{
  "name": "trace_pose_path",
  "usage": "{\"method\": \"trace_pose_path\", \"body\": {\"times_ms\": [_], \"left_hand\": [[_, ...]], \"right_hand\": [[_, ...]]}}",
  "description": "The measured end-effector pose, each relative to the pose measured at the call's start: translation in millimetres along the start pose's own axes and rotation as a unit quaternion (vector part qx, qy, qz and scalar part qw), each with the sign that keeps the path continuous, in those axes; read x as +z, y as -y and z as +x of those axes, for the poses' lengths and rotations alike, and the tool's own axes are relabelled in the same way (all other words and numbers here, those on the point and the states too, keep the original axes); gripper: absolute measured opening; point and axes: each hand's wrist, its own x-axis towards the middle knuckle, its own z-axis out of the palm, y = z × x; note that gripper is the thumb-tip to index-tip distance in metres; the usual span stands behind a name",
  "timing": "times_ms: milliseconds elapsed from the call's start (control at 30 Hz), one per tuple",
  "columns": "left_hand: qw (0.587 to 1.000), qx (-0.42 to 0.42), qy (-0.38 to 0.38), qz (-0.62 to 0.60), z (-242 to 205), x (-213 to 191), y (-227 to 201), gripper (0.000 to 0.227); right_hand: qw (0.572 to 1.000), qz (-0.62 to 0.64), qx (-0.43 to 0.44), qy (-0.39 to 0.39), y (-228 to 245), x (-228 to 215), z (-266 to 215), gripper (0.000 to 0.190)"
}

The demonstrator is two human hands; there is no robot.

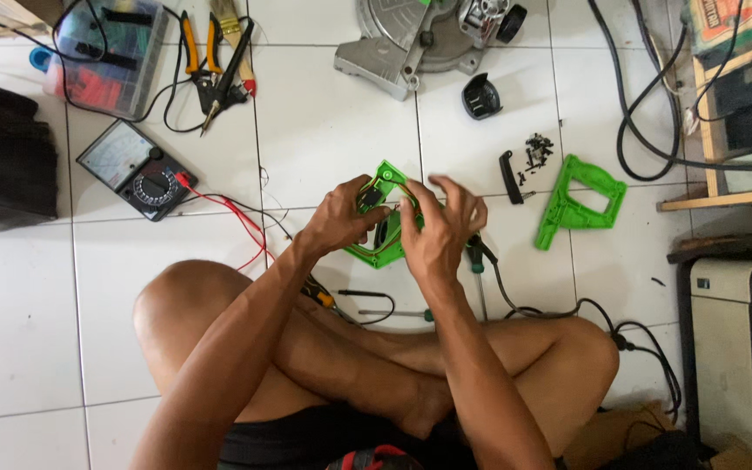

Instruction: The person sits on the floor and disassembles a green power tool, removing the handle and casing to access the internal motor and wiring. They use a screwdriver to loosen screws and a multimeter to test electrical connections within the device.

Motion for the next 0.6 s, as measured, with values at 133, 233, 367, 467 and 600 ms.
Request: {"method": "trace_pose_path", "body": {"times_ms": [133,233,367,467,600], "left_hand": [[1.000,-0.008,0.006,0.002,-3.5,-3.2,-2.1,0.025],[1.000,0.003,0.007,-0.013,-4.0,-3.8,-0.2,0.022],[1.000,0.011,0.014,-0.012,0.4,-2.1,8.3,0.023],[1.000,0.012,0.018,-0.013,0.6,-2.2,10.8,0.023],[1.000,0.007,0.024,-0.003,-4.1,-4.1,1.8,0.024]], "right_hand": [[1.000,-0.011,-0.014,-0.001,-3.9,11.5,2.8,0.023],[0.998,-0.040,-0.052,-0.007,-2.9,13.1,3.3,0.020],[0.998,-0.047,-0.035,0.001,3.0,11.0,5.1,0.019],[0.999,-0.036,-0.008,0.006,3.0,13.6,4.4,0.020],[0.995,0.034,0.084,0.051,-4.6,20.7,3.8,0.015]]}}
